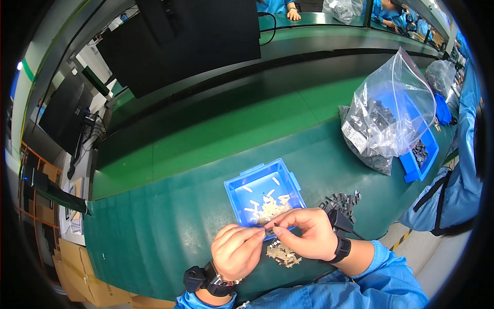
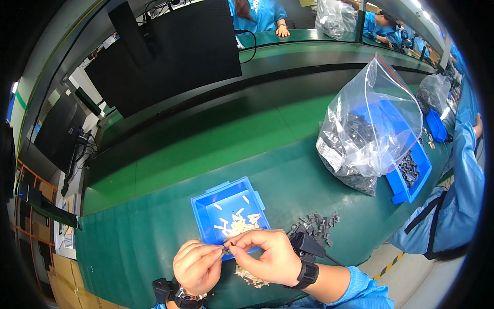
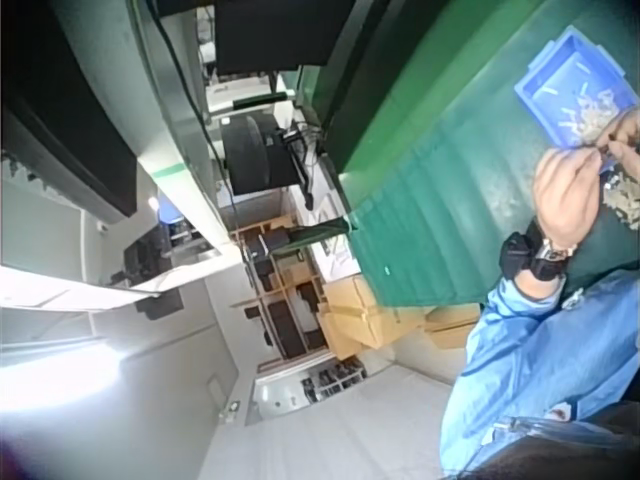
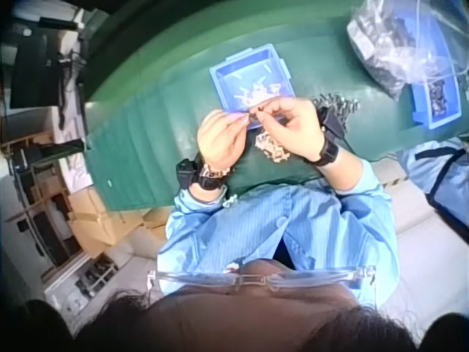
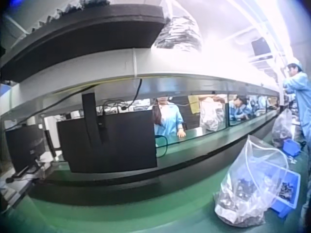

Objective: Manually assemble small plastic and metal components at a factory workstation.

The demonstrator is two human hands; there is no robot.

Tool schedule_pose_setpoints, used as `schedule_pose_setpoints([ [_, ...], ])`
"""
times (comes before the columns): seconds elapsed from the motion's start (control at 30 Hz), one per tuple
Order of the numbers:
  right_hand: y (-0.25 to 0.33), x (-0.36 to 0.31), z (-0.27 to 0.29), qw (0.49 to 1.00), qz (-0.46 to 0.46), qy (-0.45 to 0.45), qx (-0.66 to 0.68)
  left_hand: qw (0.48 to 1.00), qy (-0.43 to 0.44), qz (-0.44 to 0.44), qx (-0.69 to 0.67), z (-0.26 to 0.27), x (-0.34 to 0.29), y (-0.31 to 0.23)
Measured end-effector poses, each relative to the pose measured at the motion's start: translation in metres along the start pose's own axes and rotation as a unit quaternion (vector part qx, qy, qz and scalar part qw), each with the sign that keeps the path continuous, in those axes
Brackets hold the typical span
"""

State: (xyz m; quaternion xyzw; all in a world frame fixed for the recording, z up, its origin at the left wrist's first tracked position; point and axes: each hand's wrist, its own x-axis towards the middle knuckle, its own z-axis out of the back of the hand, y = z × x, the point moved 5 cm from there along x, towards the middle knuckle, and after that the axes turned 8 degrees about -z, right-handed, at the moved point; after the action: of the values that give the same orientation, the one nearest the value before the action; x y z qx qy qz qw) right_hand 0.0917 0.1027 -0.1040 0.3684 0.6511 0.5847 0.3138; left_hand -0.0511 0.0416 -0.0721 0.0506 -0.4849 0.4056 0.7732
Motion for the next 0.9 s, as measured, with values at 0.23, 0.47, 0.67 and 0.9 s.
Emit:
schedule_pose_setpoints([
  [0.23, 0.0012, 0.0001, -0.0003, 1.0, -0.007, 0.001, -0.023, 1.0, -0.003, -0.004, 0.003, -0.0007, -0.0002, 0.0015],
  [0.47, 0.0023, 0.0011, 0.0002, 0.999, -0.008, 0.002, -0.037, 1.0, -0.002, -0.002, 0.004, -0.0008, -0.0004, 0.0022],
  [0.67, -0.0012, 0.0004, 0.0003, 1.0, -0.018, -0.002, -0.025, 1.0, -0.006, 0.005, -0.002, -0.0011, -0.0024, 0.0025],
  [0.9, 0.0055, 0.002, 0.0029, 0.999, -0.016, 0.007, -0.04, 1.0, -0.007, 0.012, -0.017, 0.0003, -0.0039, 0.0036],
])
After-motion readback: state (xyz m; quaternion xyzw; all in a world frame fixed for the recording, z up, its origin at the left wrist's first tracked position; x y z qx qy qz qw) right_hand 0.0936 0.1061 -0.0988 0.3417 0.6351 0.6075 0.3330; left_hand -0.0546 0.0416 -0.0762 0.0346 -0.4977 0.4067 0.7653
